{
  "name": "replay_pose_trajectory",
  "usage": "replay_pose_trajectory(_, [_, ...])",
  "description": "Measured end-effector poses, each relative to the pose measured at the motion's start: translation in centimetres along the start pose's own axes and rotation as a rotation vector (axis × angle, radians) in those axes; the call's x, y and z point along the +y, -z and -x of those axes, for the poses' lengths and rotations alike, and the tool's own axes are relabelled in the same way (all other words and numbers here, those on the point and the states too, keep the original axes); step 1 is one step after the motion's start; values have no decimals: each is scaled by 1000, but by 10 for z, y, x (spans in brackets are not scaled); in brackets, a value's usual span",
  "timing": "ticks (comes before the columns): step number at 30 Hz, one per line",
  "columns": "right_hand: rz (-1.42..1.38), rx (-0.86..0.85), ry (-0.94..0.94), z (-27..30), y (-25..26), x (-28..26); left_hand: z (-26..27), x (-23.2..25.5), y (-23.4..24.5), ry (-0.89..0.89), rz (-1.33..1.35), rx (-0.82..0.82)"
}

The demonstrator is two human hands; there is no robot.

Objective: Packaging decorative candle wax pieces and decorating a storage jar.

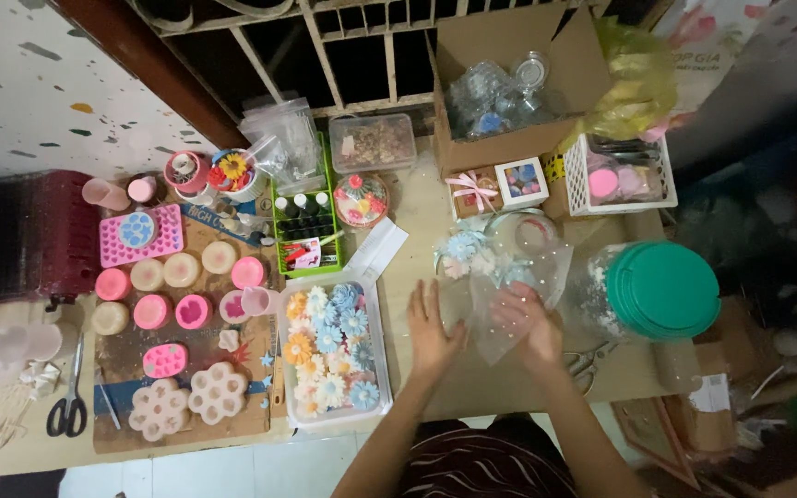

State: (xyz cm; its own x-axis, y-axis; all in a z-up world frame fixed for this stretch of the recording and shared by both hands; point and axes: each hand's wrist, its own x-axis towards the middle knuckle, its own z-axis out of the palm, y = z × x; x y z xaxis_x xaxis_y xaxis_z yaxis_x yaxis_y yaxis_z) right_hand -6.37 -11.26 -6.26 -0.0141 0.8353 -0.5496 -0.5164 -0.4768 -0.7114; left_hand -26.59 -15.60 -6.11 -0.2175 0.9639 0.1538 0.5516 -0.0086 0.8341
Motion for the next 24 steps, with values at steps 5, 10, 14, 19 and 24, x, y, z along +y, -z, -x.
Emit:
replay_pose_trajectory(5, [36, -38, 40, -3, 46, 8, 16, -136, -36, -9, -715, -377])
replay_pose_trajectory(10, [126, 39, 160, 28, 35, -33, -21, -156, -26, 101, -773, -599])
replay_pose_trajectory(14, [156, -66, 95, 37, 23, -54, -68, -119, -7, -18, -665, 32])
replay_pose_trajectory(19, [134, -204, 148, 61, -18, -73, -82, -15, 39, 353, 504, -41])
replay_pose_trajectory(24, [306, -299, 74, 57, -22, -55, -36, 24, 38, 478, 956, -498])
